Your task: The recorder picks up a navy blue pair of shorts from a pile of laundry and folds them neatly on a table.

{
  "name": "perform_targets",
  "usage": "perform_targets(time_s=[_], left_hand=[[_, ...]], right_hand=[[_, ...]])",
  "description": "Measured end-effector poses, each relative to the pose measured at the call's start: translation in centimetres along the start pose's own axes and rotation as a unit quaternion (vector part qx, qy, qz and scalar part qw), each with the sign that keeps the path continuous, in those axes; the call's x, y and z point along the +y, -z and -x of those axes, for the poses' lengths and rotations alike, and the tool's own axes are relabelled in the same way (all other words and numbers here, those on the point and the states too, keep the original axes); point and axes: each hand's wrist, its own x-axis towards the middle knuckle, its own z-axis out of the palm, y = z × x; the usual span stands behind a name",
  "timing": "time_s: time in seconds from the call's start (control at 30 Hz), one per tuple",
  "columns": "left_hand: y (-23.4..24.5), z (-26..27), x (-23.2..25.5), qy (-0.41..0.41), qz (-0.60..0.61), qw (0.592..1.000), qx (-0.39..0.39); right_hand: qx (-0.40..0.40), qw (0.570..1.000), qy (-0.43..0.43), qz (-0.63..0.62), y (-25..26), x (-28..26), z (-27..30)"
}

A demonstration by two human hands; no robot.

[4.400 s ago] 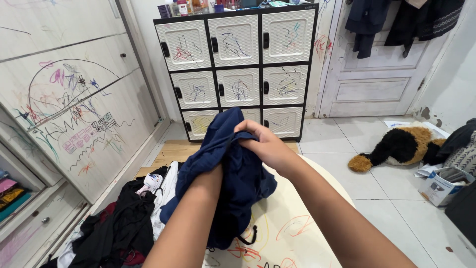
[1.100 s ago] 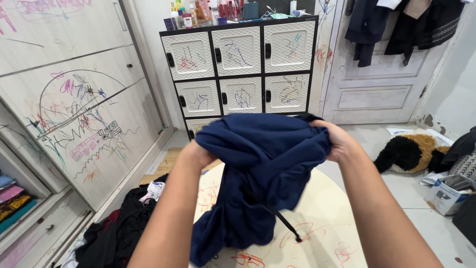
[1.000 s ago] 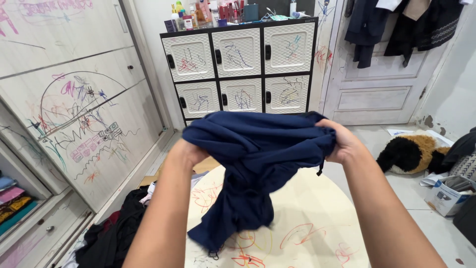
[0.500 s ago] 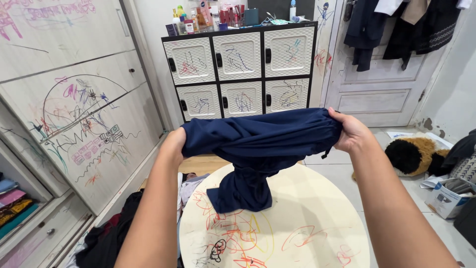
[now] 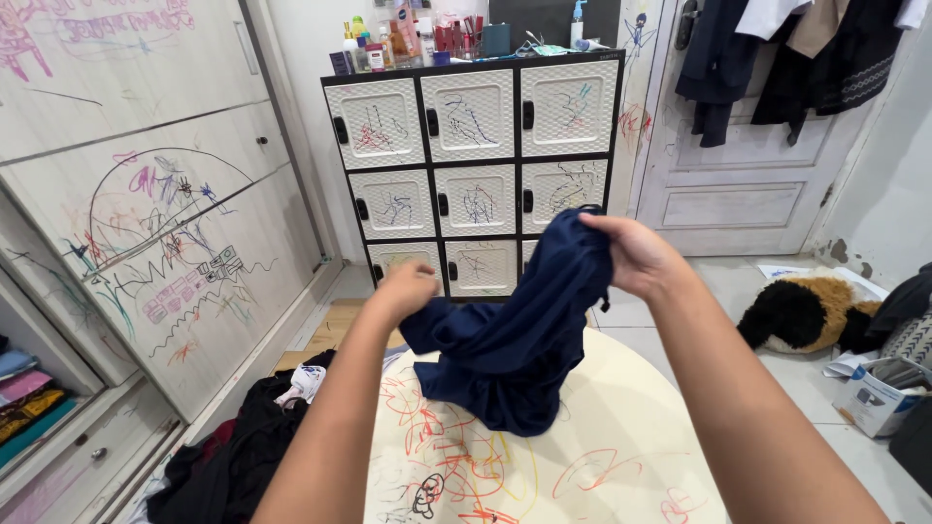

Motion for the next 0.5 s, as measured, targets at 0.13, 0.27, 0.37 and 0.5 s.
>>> perform_targets(time_s=[0.13,0.27,0.37,0.5], left_hand=[[-0.3,2.5,4.4,-0.150,0.033,0.985,-0.072],[-0.9,3.6,8.3,-0.294,0.123,0.941,-0.115],[-0.9,4.0,10.3,-0.304,0.198,0.919,-0.157],[-2.2,0.7,10.1,-0.269,0.277,0.901,-0.197]], right_hand=[[-0.026,0.999,-0.015,0.016,-2.3,0.3,-0.5],[-0.084,0.995,-0.013,0.044,-4.8,-0.3,-0.3],[-0.100,0.994,-0.011,0.052,-5.2,-1.2,-0.4],[-0.136,0.986,0.015,0.092,-5.1,-2.8,0.0]])
